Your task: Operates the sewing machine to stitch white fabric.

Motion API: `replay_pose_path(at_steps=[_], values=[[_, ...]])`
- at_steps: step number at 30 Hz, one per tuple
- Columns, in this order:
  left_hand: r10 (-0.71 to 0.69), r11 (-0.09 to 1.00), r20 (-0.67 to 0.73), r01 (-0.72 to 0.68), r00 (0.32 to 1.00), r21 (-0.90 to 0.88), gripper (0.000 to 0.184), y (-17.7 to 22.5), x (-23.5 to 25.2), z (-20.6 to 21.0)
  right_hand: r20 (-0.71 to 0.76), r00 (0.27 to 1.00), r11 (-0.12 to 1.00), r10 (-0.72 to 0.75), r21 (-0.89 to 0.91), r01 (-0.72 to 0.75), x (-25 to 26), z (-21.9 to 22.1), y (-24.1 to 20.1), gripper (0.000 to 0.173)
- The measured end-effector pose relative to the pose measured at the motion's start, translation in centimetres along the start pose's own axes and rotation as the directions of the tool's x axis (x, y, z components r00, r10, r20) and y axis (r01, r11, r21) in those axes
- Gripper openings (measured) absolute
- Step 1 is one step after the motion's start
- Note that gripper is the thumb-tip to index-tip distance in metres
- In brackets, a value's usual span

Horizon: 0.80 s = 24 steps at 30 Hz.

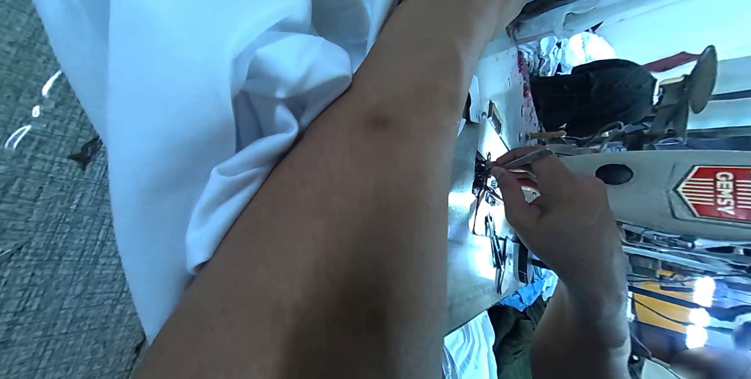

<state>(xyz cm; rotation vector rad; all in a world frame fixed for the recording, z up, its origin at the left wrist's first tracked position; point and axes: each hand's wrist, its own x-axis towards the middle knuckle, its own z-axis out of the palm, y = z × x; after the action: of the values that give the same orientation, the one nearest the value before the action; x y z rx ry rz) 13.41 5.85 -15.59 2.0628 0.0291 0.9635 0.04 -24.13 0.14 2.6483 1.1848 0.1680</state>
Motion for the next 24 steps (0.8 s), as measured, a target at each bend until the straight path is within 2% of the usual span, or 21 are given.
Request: replay_pose_path(at_steps=[5,12,16,19,21,22,23,24], values=[[0.015,0.999,-0.008,-0.016,1.0,-0.034,0.049,0.0,0.0,0.0,0.005,1.0,1.0,-0.004,-0.027,0.004,0.1,-0.1,-0.1,0.03],[0.01,1.0,-0.002,-0.01,1.0,-0.007,0.051,0.1,0.1,0.0,-0.072,0.997,0.998,-0.027,0.049,0.03,0.0,-0.6,-0.3,0.028],[-0.013,1.0,0.016,0.013,1.0,-0.027,0.05,0.0,0.1,0.0,-0.064,0.998,0.996,-0.024,0.078,0.029,-0.1,-0.7,-0.3,0.028],[0.04,0.999,-0.003,-0.04,0.999,-0.01,0.052,-0.4,-0.2,0.0,-0.06,0.998,0.994,-0.011,0.11,0.018,-0.3,-0.5,-0.3,0.027],[0.053,0.998,-0.016,-0.052,0.998,0.033,0.05,1.7,-1.1,-1.9,-0.08,0.997,0.993,-0.006,0.117,0.015,-0.5,-0.3,-0.4,0.026],[-0.02,0.998,0.06,0.017,0.998,0.053,0.046,4.8,-1.8,-4.4,-0.088,0.996,0.993,-0.001,0.117,0.012,-0.6,-0.3,-0.6,0.025],[-0.18,0.984,0.233,0.178,0.956,0.032,0.043,9.1,-2.3,-7.9,-0.092,0.996,0.993,0.003,0.119,0.008,-0.7,-0.1,-0.7,0.025],[-0.303,0.951,0.314,0.306,0.9,0.042,0.04,11.9,-2.4,-9.9,-0.091,0.996,0.992,0.011,0.123,0.001,-0.8,0.0,-0.9,0.025]])
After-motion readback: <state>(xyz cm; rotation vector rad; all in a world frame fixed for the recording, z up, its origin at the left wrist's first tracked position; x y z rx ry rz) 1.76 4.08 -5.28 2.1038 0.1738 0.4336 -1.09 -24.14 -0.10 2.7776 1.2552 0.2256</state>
